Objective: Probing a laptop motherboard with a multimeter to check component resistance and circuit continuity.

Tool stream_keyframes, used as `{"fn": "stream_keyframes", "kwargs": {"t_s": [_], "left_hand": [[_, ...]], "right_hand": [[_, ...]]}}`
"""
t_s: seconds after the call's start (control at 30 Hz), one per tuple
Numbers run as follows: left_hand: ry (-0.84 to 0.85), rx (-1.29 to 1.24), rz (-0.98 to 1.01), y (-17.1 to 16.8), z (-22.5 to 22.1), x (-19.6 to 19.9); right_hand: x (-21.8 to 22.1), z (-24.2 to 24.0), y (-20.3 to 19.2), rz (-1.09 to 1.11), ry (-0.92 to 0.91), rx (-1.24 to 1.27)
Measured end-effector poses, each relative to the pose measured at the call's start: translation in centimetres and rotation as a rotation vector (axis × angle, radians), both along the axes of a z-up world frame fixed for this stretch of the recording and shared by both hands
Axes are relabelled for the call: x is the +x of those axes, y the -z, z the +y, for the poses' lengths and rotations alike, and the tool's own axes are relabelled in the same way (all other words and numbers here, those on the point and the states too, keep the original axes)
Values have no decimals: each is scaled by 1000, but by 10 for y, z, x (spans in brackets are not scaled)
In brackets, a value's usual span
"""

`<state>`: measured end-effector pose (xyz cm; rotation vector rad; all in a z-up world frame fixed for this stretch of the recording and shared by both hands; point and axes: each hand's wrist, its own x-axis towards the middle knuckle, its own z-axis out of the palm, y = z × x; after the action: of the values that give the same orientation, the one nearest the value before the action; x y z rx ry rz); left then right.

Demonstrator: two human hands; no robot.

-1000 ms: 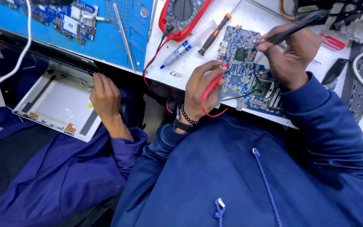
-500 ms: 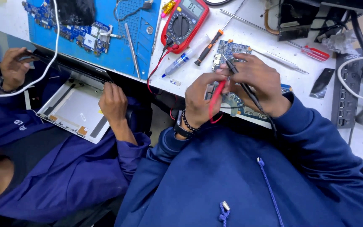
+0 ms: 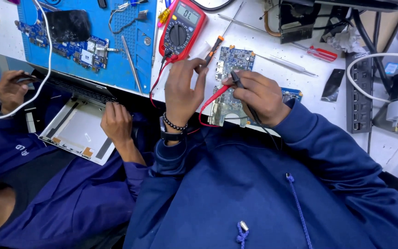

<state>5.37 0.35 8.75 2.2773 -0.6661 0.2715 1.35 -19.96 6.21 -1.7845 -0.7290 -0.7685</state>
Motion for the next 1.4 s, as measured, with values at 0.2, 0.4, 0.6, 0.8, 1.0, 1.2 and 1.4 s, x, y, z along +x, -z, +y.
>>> {"fn": "stream_keyframes", "kwargs": {"t_s": [0.2, 0.4, 0.6, 0.8, 1.0, 1.2, 1.4], "left_hand": [[-48, 386, -101, 52, -27, 25], [-196, 651, -101, 75, -39, 35], [-214, 520, -80, 61, -45, 37], [-126, 523, -47, 29, -35, 32], [-119, 552, -48, -7, -6, 32], [-45, 467, -172, 10, -19, 61], [145, 357, -208, 25, -61, 91]], "right_hand": [[0, -11, 13, 5, 29, 54], [0, -9, 8, 29, 54, -27], [1, -8, 9, 19, 34, -32], [0, -8, -1, 16, 26, -24], [-2, -8, 3, 16, 12, -20], [-2, -8, 3, -21, 14, -50], [0, -8, 5, -31, 22, -40]]}}
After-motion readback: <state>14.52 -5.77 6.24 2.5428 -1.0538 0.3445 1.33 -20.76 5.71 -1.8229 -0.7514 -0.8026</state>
